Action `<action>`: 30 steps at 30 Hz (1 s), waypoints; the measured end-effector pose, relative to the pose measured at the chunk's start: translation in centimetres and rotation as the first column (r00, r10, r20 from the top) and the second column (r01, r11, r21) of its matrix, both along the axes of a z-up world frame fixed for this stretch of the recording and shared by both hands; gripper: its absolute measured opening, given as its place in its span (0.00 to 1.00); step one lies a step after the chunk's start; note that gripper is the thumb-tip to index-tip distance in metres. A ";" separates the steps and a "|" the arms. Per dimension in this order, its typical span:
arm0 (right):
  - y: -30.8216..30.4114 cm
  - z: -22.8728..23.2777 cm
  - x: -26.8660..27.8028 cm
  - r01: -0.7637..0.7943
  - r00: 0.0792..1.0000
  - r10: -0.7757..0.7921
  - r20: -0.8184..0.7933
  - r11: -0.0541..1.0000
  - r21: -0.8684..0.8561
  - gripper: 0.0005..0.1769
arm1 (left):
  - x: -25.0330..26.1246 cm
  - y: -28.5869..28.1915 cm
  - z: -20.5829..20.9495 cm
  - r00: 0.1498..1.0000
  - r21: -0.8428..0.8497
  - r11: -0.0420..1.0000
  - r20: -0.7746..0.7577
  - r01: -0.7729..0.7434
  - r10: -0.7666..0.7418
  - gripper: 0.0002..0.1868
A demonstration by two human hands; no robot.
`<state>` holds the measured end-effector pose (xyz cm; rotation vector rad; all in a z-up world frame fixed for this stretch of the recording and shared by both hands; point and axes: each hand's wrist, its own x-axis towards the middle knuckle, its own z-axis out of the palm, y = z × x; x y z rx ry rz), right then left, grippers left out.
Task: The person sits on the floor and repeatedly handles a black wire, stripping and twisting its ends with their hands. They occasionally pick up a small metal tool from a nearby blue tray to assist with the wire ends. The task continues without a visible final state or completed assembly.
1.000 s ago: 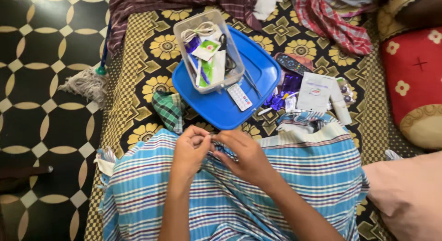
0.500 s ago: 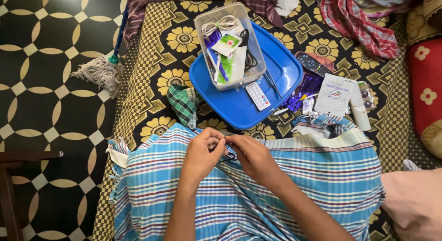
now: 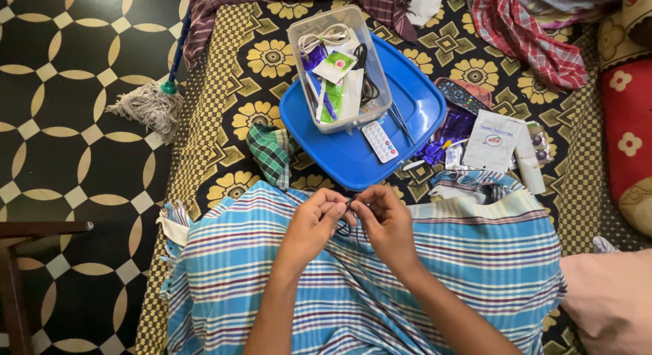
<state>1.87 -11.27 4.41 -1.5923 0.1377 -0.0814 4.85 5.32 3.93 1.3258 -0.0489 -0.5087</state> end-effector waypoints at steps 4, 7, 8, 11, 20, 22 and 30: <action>-0.7 0.1 0.3 -0.011 0.999 0.011 0.033 1.000 0.026 0.08 | -0.2 -0.6 -0.8 0.998 -0.019 1.000 0.064 -0.021 0.022 0.06; -0.7 0.9 0.3 -0.001 1.000 0.001 -0.007 1.000 -0.006 0.08 | -0.3 -1.0 -0.2 0.995 0.075 0.996 0.088 -0.045 0.039 0.08; -0.6 1.1 0.3 0.003 1.000 -0.003 -0.012 1.000 -0.016 0.08 | -0.4 -1.0 0.2 0.992 0.147 0.988 0.119 -0.056 0.038 0.09; -0.5 1.6 0.3 0.013 0.999 -0.018 -0.037 0.993 -0.120 0.08 | -0.3 -0.9 1.4 0.986 0.291 0.954 0.166 -0.075 0.027 0.10; -1.2 1.0 0.8 -0.023 0.990 0.064 0.128 0.955 -0.295 0.07 | -0.3 -0.8 0.7 0.995 0.063 0.997 0.094 -0.051 0.045 0.07; -1.3 0.8 0.9 -0.049 0.998 0.054 0.025 0.983 -0.177 0.08 | -0.3 -0.8 0.1 0.997 0.006 0.999 0.059 -0.041 0.041 0.06; -1.2 0.3 0.9 -0.099 0.994 0.103 0.043 0.992 -0.082 0.11 | 0.0 -0.6 -1.2 1.000 -0.048 0.998 -0.003 -0.027 0.027 0.06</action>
